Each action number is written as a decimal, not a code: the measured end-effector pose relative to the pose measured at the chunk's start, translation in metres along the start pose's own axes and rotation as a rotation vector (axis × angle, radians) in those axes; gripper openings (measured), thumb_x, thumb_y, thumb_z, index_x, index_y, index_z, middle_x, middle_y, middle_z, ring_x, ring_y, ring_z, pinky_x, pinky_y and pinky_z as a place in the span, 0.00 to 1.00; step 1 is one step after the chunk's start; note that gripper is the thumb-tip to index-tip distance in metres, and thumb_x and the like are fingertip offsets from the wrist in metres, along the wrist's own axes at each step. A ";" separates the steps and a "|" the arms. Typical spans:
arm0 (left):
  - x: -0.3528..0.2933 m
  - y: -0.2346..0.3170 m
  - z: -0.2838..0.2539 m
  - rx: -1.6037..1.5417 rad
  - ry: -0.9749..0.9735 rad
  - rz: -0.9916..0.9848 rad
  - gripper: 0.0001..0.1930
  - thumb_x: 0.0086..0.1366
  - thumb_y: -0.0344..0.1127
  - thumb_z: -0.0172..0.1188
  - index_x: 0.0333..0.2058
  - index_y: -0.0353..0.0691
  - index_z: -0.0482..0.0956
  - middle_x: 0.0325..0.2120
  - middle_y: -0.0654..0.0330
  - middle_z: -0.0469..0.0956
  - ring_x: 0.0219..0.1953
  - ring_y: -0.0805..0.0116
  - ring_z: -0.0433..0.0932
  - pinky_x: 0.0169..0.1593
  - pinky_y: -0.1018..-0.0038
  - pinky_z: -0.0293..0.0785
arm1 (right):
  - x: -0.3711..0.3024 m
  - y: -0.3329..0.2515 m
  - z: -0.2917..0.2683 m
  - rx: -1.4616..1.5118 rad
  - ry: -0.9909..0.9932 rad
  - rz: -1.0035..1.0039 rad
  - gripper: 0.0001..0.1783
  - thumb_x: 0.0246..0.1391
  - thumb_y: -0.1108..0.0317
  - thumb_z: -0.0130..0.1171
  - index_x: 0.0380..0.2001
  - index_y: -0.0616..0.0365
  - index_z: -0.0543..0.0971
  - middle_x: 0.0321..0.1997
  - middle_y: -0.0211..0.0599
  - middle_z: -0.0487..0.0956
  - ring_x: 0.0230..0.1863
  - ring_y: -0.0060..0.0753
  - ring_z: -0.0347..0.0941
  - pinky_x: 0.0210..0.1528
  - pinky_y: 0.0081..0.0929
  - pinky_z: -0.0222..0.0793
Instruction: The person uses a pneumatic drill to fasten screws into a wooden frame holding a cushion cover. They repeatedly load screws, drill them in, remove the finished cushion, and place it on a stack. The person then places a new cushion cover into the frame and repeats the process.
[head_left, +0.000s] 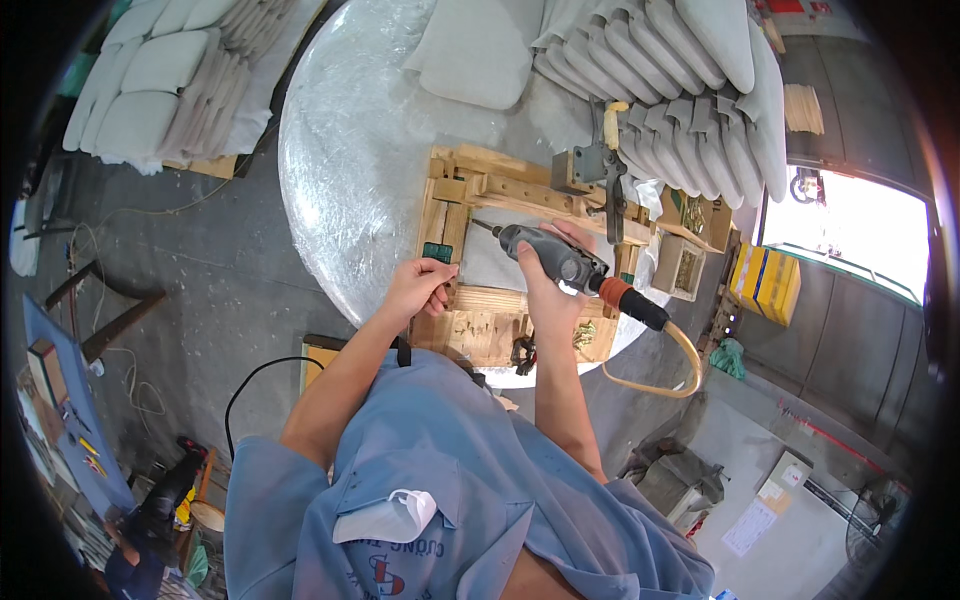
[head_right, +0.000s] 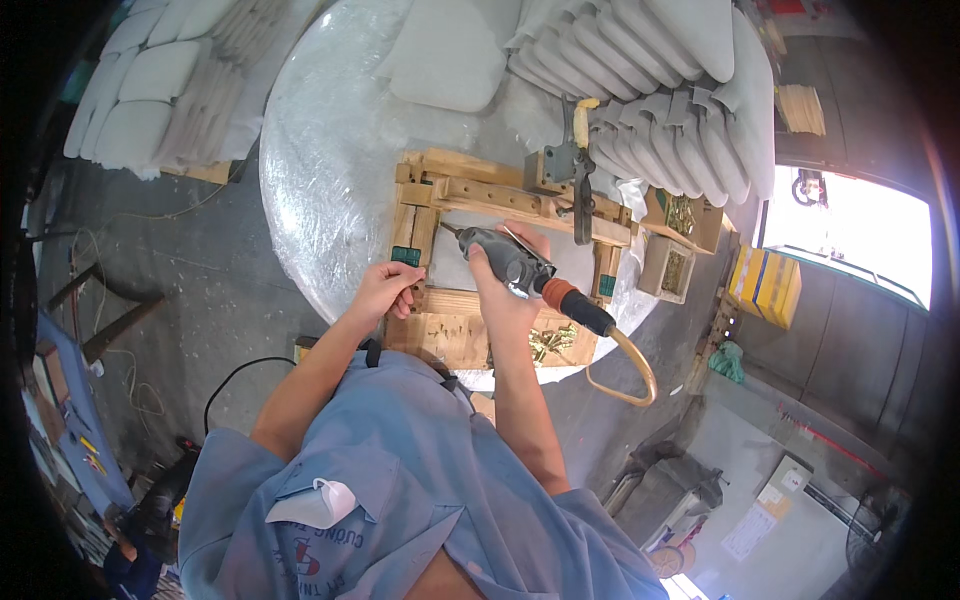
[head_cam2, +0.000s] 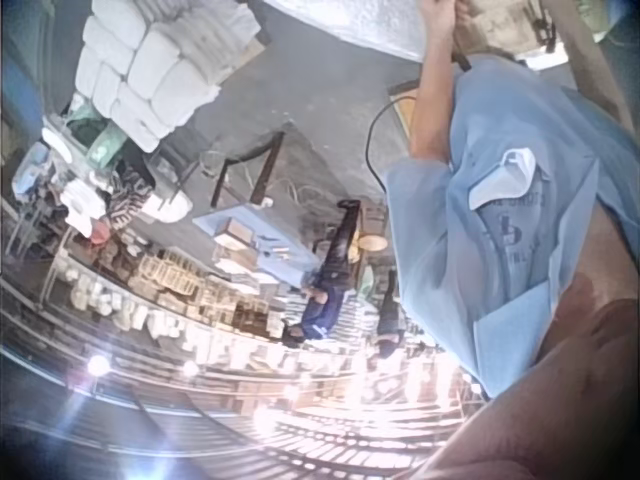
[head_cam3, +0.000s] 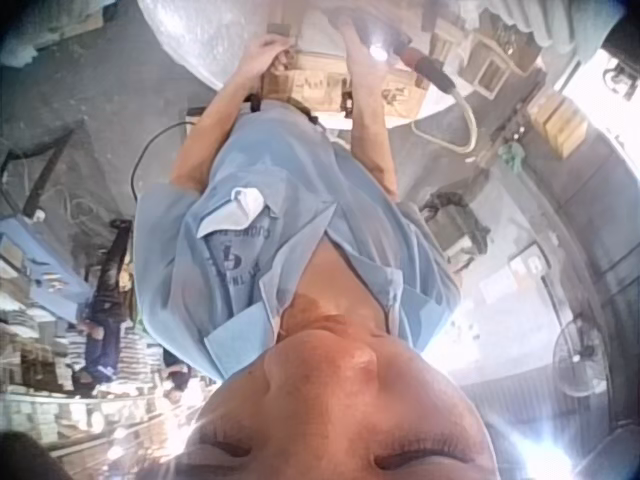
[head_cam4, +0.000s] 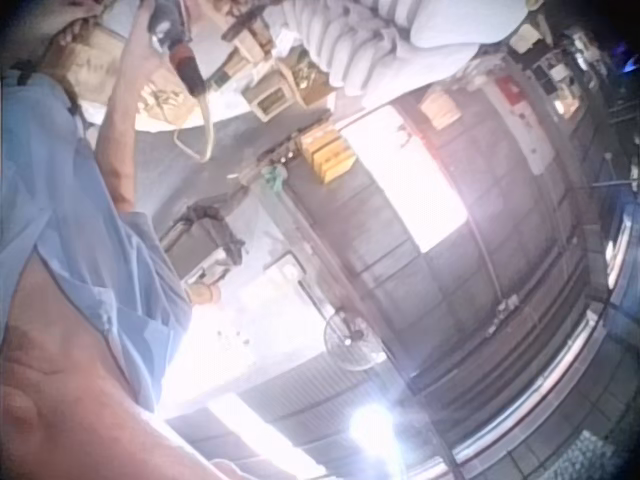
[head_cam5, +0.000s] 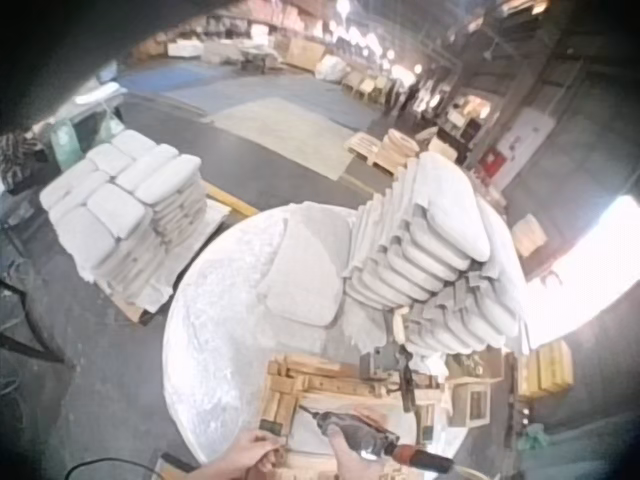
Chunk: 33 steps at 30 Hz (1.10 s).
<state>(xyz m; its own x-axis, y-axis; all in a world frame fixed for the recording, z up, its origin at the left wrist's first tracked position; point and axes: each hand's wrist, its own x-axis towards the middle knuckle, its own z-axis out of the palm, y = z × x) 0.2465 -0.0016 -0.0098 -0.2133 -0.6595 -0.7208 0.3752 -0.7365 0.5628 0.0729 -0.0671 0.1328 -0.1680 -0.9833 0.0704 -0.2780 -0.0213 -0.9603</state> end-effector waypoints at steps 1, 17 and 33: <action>0.000 0.000 0.000 0.000 0.001 -0.003 0.15 0.71 0.44 0.71 0.38 0.37 0.85 0.19 0.63 0.79 0.16 0.73 0.80 0.18 0.76 0.76 | -0.001 0.001 0.001 0.009 0.002 -0.009 0.28 0.52 0.78 0.75 0.55 0.59 0.76 0.51 0.39 0.81 0.50 0.30 0.80 0.56 0.29 0.77; -0.004 -0.003 0.005 0.067 0.042 0.056 0.15 0.74 0.47 0.67 0.36 0.40 0.86 0.17 0.66 0.77 0.14 0.75 0.75 0.17 0.77 0.70 | 0.028 -0.022 0.021 -0.227 -0.100 0.010 0.25 0.47 0.70 0.79 0.48 0.56 0.80 0.39 0.33 0.87 0.42 0.24 0.84 0.48 0.27 0.79; -0.049 -0.075 0.037 1.309 -0.120 0.712 0.11 0.68 0.43 0.64 0.39 0.43 0.84 0.35 0.53 0.84 0.40 0.50 0.84 0.41 0.57 0.79 | -0.134 0.088 -0.166 0.783 0.640 0.605 0.26 0.59 0.55 0.72 0.59 0.43 0.77 0.54 0.34 0.81 0.54 0.45 0.82 0.56 0.47 0.83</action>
<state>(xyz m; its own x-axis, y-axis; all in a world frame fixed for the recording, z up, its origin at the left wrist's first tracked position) 0.1952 0.0808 -0.0017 -0.4334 -0.8893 -0.1461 -0.6098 0.1700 0.7741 -0.0865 0.0933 0.0837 -0.5794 -0.6060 -0.5451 0.6288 0.0932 -0.7720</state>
